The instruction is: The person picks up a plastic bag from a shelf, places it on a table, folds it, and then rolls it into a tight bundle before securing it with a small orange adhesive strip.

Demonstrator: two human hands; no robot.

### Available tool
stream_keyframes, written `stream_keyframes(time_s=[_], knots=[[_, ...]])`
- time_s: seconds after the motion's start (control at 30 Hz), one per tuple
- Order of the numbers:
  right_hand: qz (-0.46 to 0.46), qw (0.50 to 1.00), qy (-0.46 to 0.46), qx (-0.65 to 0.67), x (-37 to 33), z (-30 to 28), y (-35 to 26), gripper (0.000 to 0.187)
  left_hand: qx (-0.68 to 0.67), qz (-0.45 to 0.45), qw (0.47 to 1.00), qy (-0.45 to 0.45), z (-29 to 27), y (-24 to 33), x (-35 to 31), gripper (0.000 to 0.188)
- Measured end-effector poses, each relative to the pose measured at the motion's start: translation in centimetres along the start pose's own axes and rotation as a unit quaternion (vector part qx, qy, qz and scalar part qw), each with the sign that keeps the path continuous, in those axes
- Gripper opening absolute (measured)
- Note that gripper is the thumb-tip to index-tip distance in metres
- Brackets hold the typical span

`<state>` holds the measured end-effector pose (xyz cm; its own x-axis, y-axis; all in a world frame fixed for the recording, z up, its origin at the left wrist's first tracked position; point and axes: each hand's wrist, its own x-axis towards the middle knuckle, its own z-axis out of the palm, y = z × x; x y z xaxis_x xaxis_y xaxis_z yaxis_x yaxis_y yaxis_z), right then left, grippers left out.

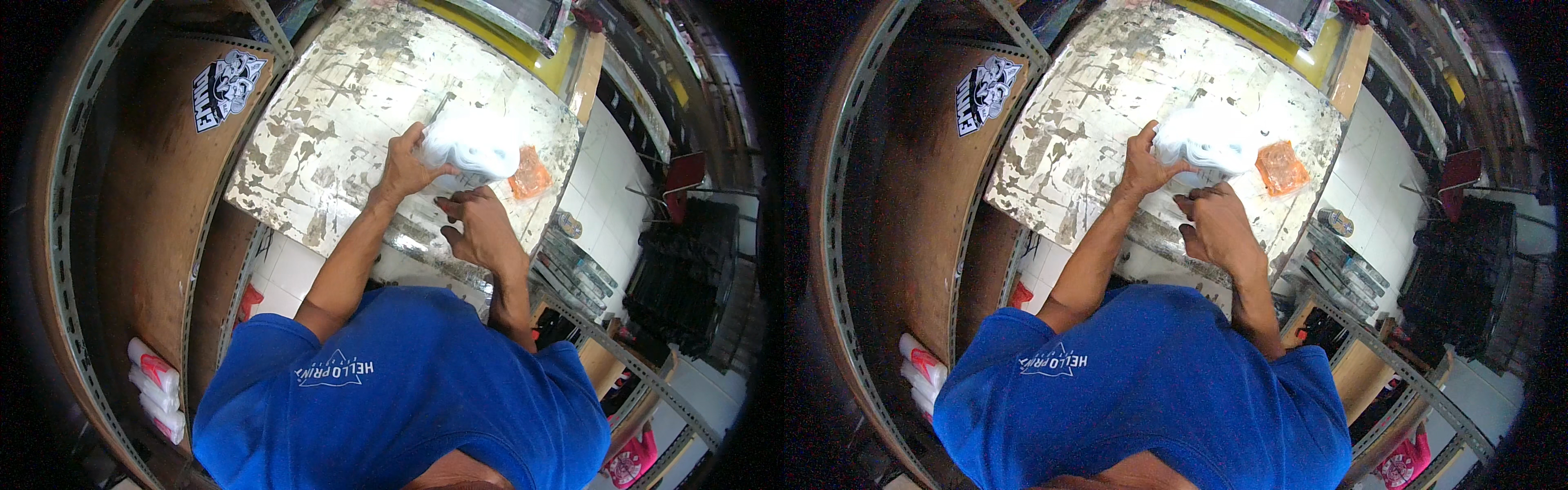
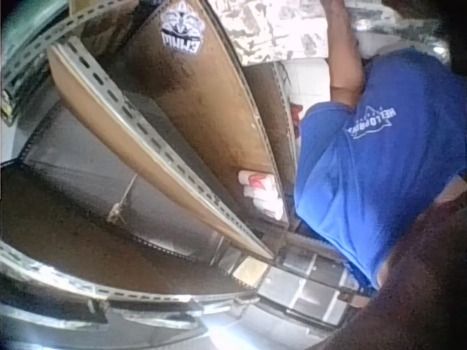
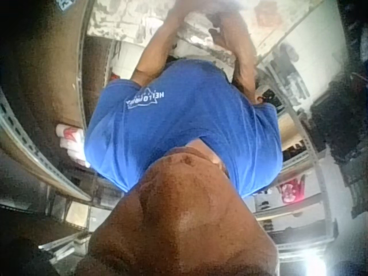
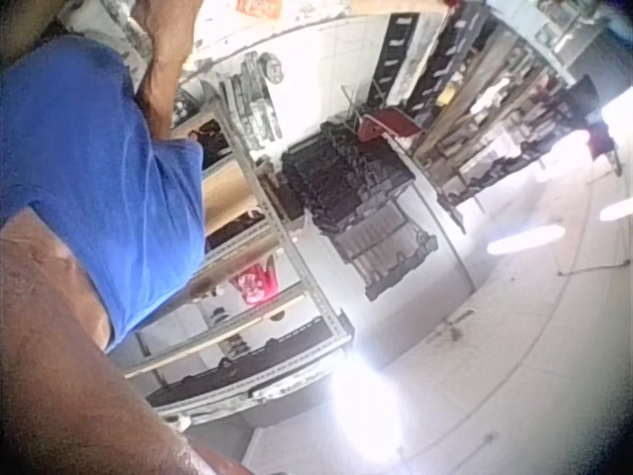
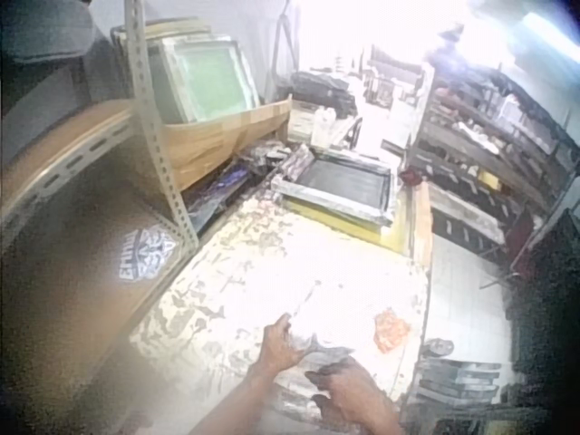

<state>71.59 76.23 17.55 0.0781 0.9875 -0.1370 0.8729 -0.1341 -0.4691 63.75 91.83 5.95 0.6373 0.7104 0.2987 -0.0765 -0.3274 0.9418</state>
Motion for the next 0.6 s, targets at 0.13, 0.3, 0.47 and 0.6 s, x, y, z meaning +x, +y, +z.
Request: stream_keyframes(time_s=[0.13, 0.3, 0.47, 0.6], knots=[[0.016, 0.992, 0.084, 0.088, -2.5, 0.2, 4.1, 0.033, 0.003, -0.006, 1.0, -0.012, 0.0, 0.4, -0.1, 0.058], [-0.02, 0.985, 0.16, 0.068, -3.5, 0.2, 8.8, 0.03, -0.029, -0.043, 0.998, -0.028, 0.2, 0.0, -0.4, 0.067], [-0.003, 0.945, 0.163, 0.283, -2.1, 0.8, 12.6, 0.029, -0.035, -0.015, 0.998, -0.044, -0.4, -0.8, -0.3, 0.083], [0.019, 0.831, 0.224, 0.508, -1.7, 1.5, 13.8, 0.026, 0.032, 0.067, 0.995, -0.064, -2.1, 0.9, -0.4, 0.065]])
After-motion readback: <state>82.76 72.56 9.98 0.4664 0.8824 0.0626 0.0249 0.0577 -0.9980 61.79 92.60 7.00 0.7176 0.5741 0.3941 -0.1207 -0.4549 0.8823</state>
